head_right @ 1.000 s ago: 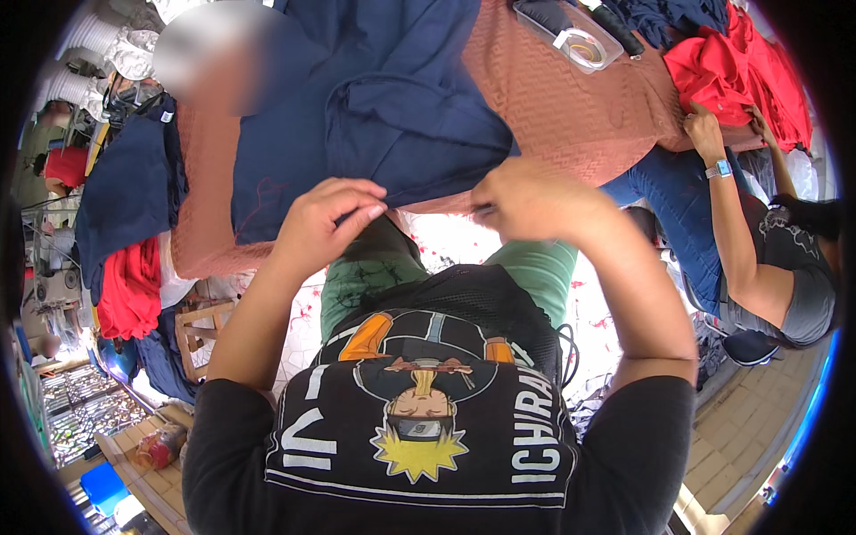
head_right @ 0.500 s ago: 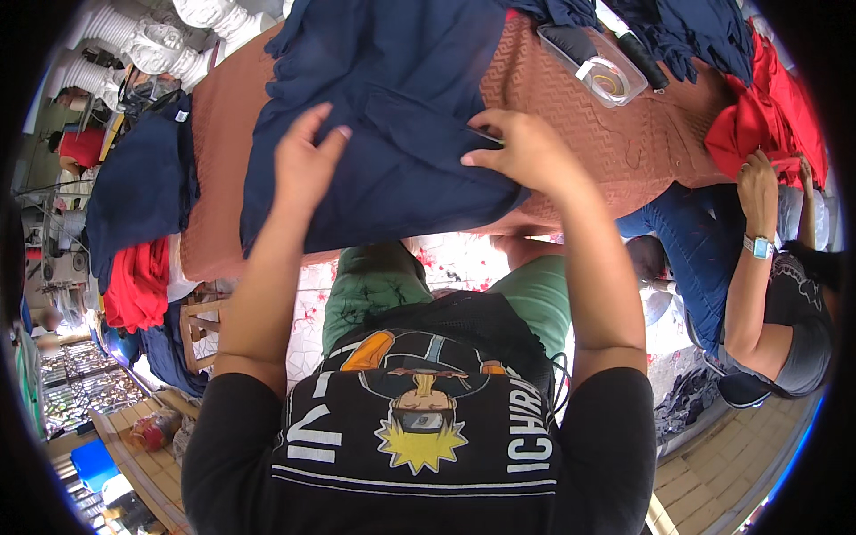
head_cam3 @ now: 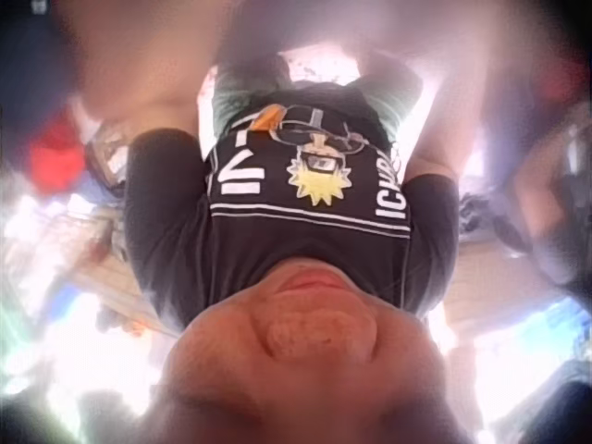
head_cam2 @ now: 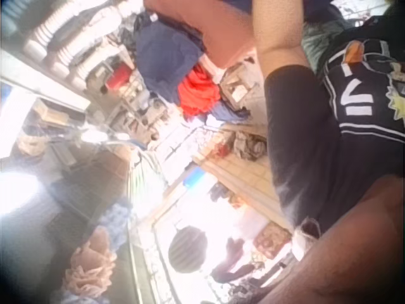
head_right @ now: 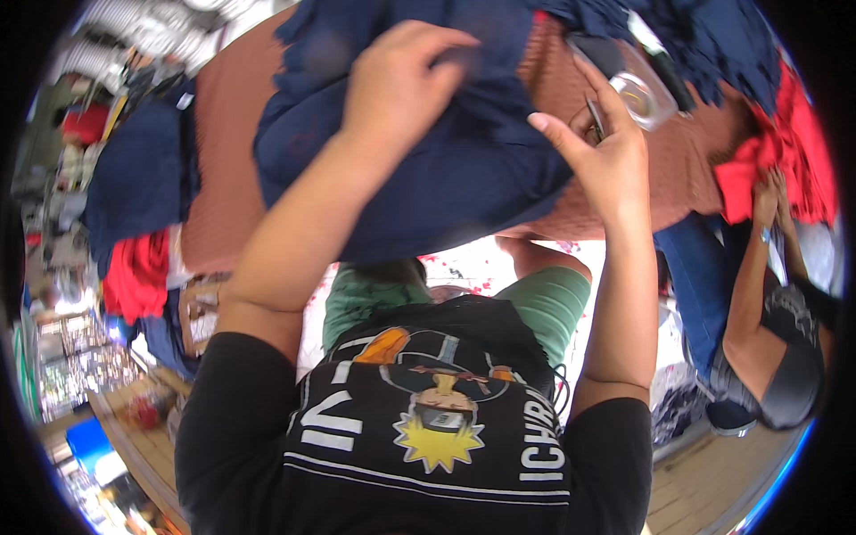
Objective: The person trims loose red threads from navy blue t-shirts using snips, handling the shirts one at a time and placing them into a stack.
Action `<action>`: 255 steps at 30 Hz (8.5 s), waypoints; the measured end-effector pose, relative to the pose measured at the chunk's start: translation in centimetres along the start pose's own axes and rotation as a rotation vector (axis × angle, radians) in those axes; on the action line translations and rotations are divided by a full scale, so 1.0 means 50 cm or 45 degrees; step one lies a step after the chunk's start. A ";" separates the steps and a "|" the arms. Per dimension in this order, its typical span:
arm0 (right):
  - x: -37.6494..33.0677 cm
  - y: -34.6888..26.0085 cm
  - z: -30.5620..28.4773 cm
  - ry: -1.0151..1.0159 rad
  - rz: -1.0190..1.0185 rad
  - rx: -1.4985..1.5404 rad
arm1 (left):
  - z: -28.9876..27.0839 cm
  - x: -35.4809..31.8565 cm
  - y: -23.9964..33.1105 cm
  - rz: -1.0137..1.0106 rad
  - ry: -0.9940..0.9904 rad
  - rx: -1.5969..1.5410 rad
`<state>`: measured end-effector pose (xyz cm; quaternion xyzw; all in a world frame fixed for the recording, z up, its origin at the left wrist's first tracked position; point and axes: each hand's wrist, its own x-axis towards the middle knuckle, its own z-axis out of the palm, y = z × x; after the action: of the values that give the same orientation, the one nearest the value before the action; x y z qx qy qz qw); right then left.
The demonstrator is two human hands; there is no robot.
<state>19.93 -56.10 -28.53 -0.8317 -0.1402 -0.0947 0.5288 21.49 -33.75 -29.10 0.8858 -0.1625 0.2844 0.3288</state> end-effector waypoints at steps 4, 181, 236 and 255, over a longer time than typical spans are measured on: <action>0.011 -0.017 0.111 0.025 -0.246 -0.018 | -0.035 -0.064 0.081 0.220 0.173 0.090; -0.067 -0.021 0.268 -0.454 -0.233 -0.039 | -0.215 -0.231 -0.112 -0.921 0.058 -0.354; -0.128 -0.083 0.288 -0.590 -0.200 0.066 | -0.220 -0.343 -0.018 -0.405 -0.245 0.166; -0.132 -0.076 0.287 -0.614 -0.177 0.066 | -0.241 -0.319 -0.057 -0.739 -0.448 -0.155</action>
<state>12.56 -42.45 -33.39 -0.8047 -0.3216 0.0740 0.4935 5.51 -21.93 -32.74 0.9093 0.0254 0.0115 0.4151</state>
